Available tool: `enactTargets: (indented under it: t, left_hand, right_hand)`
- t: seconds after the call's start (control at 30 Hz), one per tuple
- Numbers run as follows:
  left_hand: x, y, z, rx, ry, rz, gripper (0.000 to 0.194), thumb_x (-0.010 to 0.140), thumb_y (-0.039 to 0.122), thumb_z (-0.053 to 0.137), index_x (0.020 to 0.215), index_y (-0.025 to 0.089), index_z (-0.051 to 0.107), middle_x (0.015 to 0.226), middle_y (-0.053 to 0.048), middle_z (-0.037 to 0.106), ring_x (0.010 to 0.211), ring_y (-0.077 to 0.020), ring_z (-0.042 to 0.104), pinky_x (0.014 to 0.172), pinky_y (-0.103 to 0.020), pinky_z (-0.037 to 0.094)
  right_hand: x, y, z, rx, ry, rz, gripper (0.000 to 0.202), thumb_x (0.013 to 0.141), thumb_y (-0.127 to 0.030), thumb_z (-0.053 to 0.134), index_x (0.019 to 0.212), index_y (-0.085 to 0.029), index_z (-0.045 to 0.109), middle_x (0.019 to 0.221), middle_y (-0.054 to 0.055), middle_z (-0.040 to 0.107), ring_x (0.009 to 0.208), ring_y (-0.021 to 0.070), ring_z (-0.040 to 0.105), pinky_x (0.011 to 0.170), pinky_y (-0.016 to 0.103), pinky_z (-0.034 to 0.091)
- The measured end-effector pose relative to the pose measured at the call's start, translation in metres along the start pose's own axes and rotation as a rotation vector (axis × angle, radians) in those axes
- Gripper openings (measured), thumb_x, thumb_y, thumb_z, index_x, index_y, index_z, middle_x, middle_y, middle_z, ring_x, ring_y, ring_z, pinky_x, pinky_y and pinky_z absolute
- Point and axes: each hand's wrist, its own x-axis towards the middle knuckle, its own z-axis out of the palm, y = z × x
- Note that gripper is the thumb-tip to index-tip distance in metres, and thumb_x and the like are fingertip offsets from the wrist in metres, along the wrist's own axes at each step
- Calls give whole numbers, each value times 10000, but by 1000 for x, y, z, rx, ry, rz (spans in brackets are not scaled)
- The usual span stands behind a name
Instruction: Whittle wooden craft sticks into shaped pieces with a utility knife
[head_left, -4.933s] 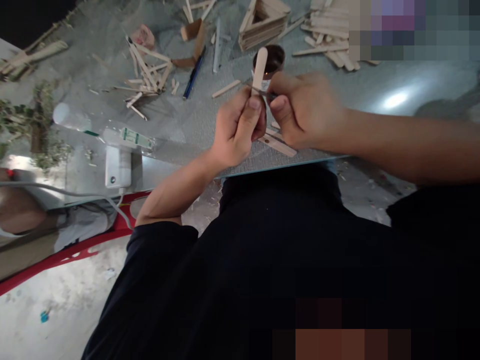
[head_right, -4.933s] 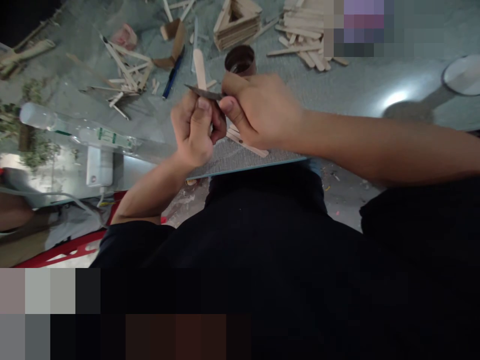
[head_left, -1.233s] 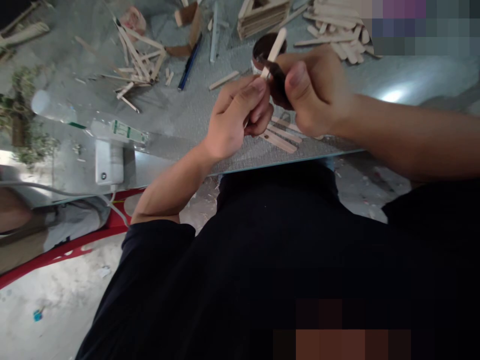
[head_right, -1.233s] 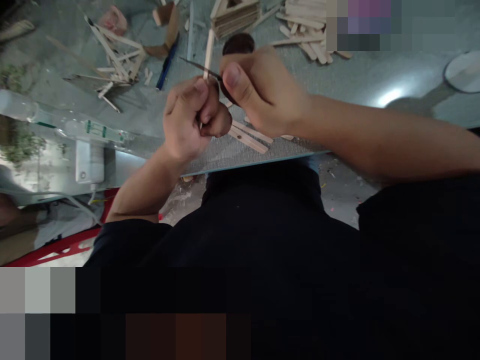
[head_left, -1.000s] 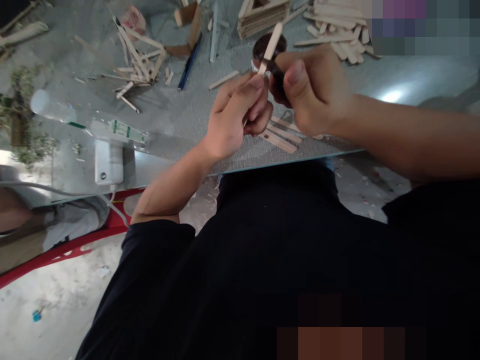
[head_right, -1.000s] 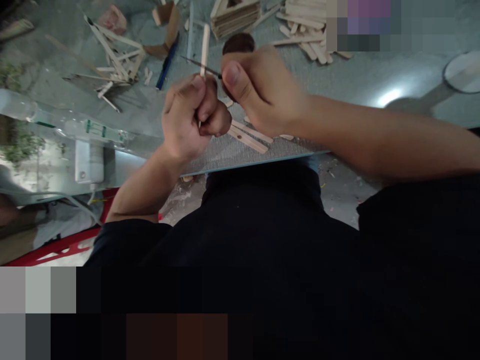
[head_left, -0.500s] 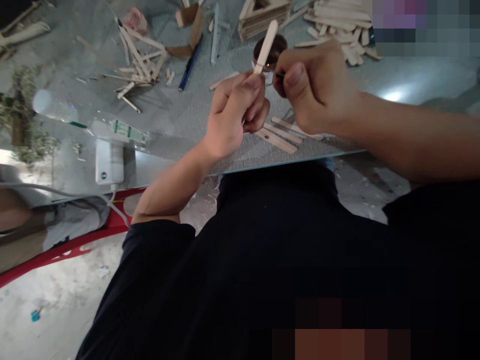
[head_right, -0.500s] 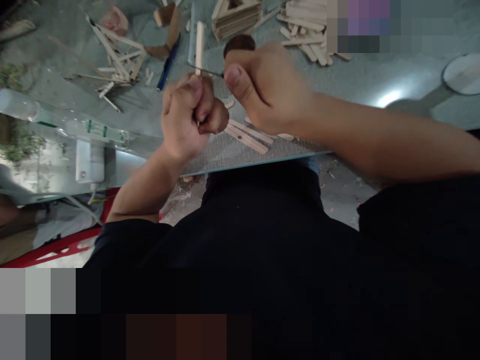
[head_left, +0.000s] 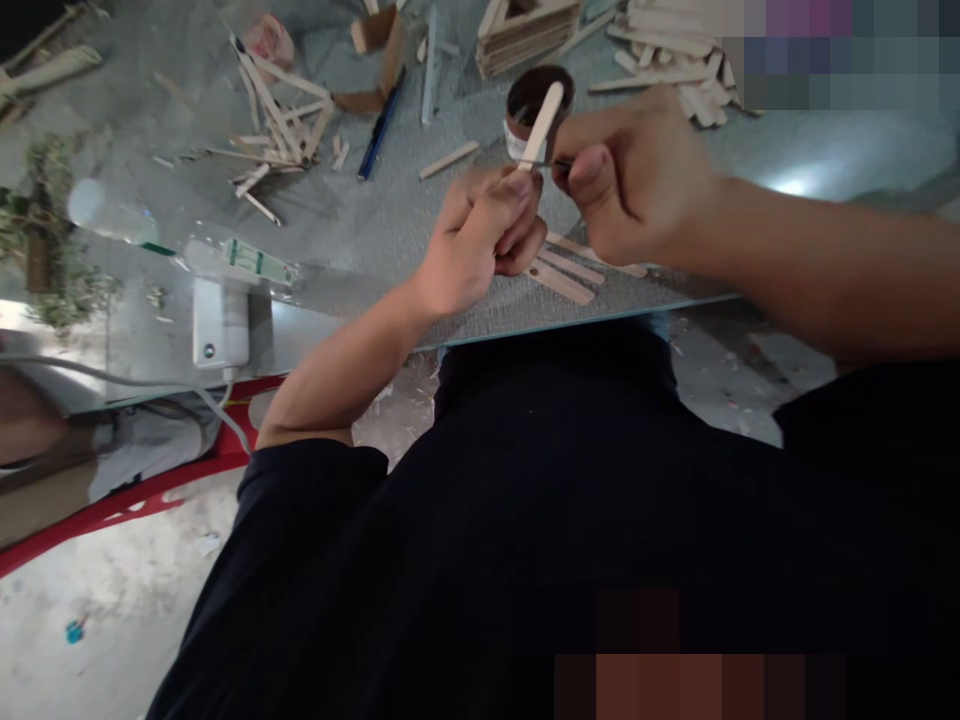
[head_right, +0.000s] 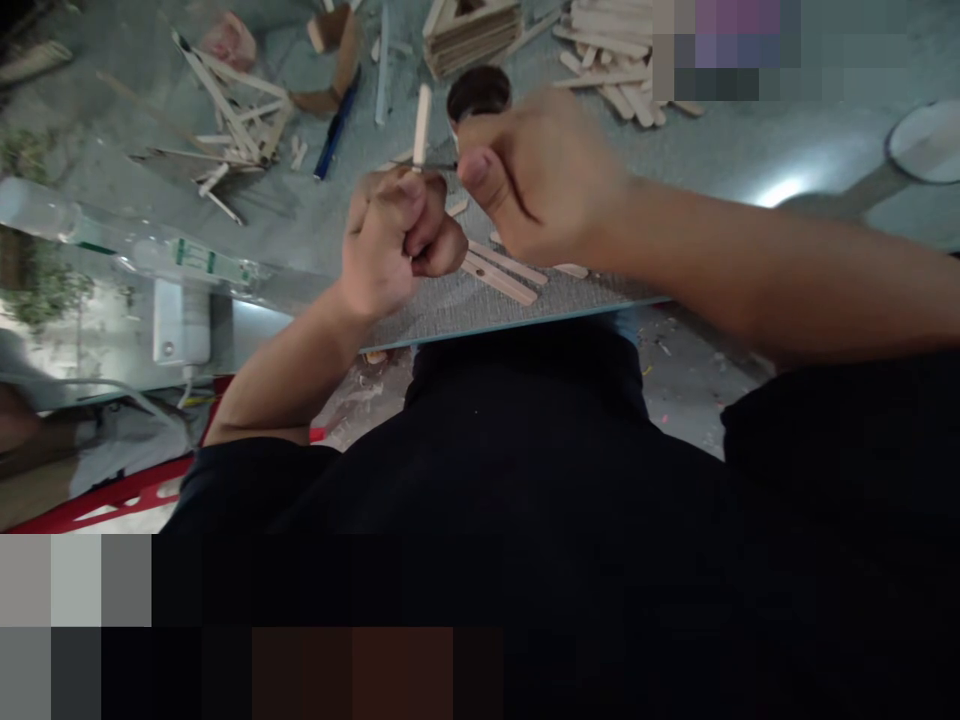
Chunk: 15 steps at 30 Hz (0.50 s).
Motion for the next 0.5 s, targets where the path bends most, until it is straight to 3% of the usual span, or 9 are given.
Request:
enactTargets:
  t: [0.2, 0.37, 0.43, 0.5]
  left_hand:
    - [2, -6, -1, 25, -9, -81, 755, 1101, 751, 504, 588, 222, 339, 546, 82, 204, 361, -35, 260, 425, -208, 213]
    - [1, 17, 4, -26, -77, -7, 678, 1134, 575, 533, 578, 247, 328, 533, 87, 148, 390, -59, 212, 453, -247, 195]
    - [1, 29, 3, -61, -210, -90, 589, 1102, 474, 557, 585, 257, 376, 492, 82, 186, 421, -84, 202, 489, -285, 263]
    - [2, 38, 1, -96, -331, -192, 505, 1036, 423, 631, 604, 270, 419, 478, 76, 237, 455, -102, 198, 529, -319, 308]
  right_hand:
    - [0, 5, 4, -3, 32, -48, 680, 1160, -746, 175, 768, -230, 381, 654, 4, 365, 541, 158, 321, 609, 377, 169]
    - [9, 4, 9, 129, 54, -58, 646, 1146, -730, 328, 737, -233, 376, 617, 1, 354, 527, 153, 287, 601, 387, 135]
    - [12, 2, 11, 238, 146, -90, 660, 1134, -753, 345, 726, -235, 371, 619, -3, 349, 534, 146, 300, 593, 371, 157]
    - [13, 0, 11, 382, 277, -21, 699, 1080, -843, 374, 759, -226, 449, 664, 0, 390, 571, 147, 348, 609, 351, 222]
